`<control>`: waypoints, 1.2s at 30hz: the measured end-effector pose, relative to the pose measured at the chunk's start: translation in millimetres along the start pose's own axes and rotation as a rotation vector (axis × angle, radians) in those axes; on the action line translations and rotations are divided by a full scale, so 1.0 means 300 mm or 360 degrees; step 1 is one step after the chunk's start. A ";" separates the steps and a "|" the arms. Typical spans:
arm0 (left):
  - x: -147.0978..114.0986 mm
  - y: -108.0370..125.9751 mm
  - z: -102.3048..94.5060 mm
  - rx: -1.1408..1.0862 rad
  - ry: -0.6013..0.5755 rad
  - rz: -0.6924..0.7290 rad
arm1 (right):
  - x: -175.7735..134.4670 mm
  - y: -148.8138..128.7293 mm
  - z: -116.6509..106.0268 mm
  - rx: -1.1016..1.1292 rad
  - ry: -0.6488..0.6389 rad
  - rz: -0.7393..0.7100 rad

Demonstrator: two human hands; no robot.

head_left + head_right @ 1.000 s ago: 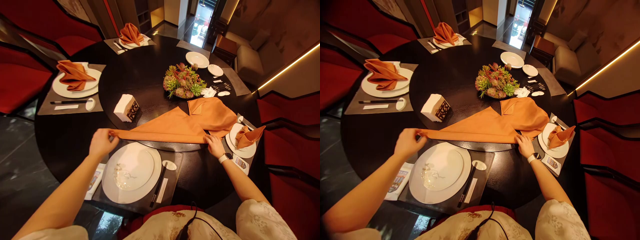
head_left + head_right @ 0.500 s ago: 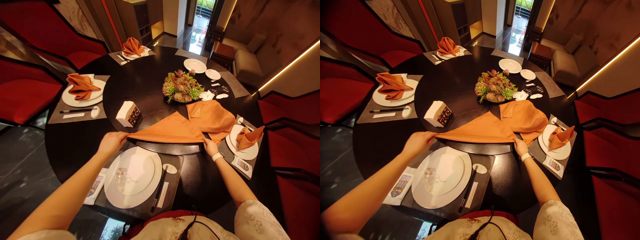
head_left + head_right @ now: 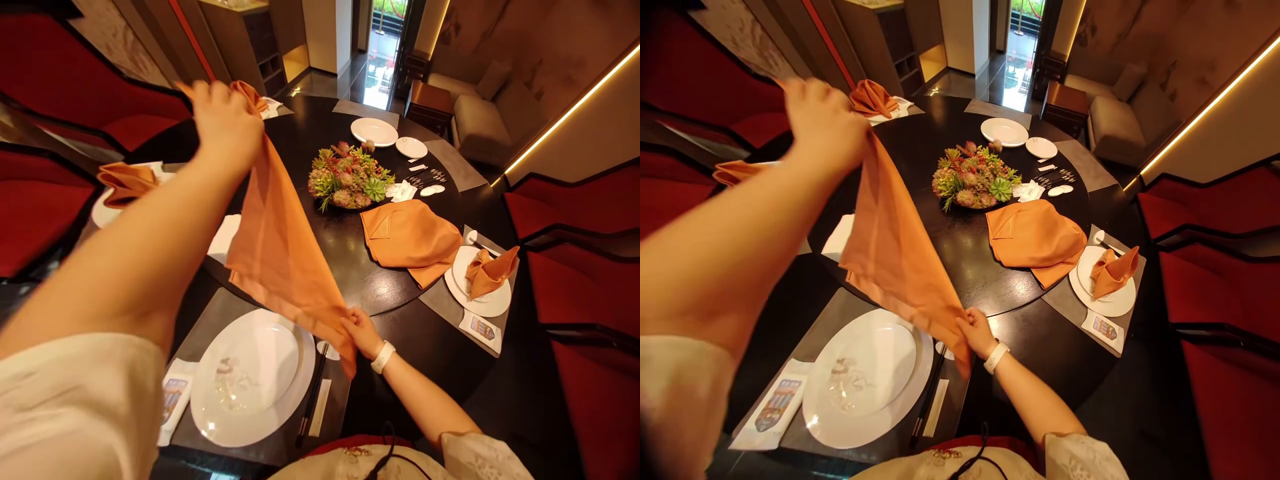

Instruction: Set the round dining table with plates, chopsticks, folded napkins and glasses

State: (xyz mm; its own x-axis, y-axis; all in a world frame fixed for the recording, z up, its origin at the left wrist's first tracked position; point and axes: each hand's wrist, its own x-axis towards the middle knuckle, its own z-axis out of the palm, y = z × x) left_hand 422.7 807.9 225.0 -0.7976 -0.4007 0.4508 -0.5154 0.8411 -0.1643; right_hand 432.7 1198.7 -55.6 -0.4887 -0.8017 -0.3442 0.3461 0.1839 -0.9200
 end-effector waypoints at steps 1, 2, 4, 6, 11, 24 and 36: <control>0.013 0.033 0.072 0.0000 -0.0103 -0.0088 | 0.000 0.035 0.026 0.0026 0.0049 0.0012; 0.018 0.070 0.141 0.0003 -0.0213 -0.0157 | 0.000 0.065 0.045 0.0042 0.0096 0.0011; 0.014 0.150 0.260 0.0017 -0.0398 -0.0256 | -0.003 0.104 0.066 0.0029 0.0187 -0.0035; -0.001 0.231 0.346 -0.0021 -0.0483 -0.0315 | -0.006 0.114 0.063 -0.0075 0.0243 -0.0128; -0.139 0.385 0.427 -0.0527 -0.0596 -0.0277 | -0.007 0.077 -0.003 -0.0392 0.0271 -0.0266; -1.067 0.666 0.283 -0.1362 -0.0922 0.0365 | -0.008 -0.013 -0.073 0.0346 0.0263 0.0384; -1.114 0.769 0.352 -0.1145 -0.0852 -0.0055 | 0.057 -0.080 -0.122 -0.0057 0.0066 0.0357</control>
State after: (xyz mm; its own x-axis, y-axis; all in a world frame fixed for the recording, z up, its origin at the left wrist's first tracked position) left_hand 537.4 1097.7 -56.1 -0.9173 -0.3945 -0.0540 -0.3645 0.7773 0.5128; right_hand 386.7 1201.6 -46.3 -0.4352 -0.7145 -0.5478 0.4218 0.3757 -0.8252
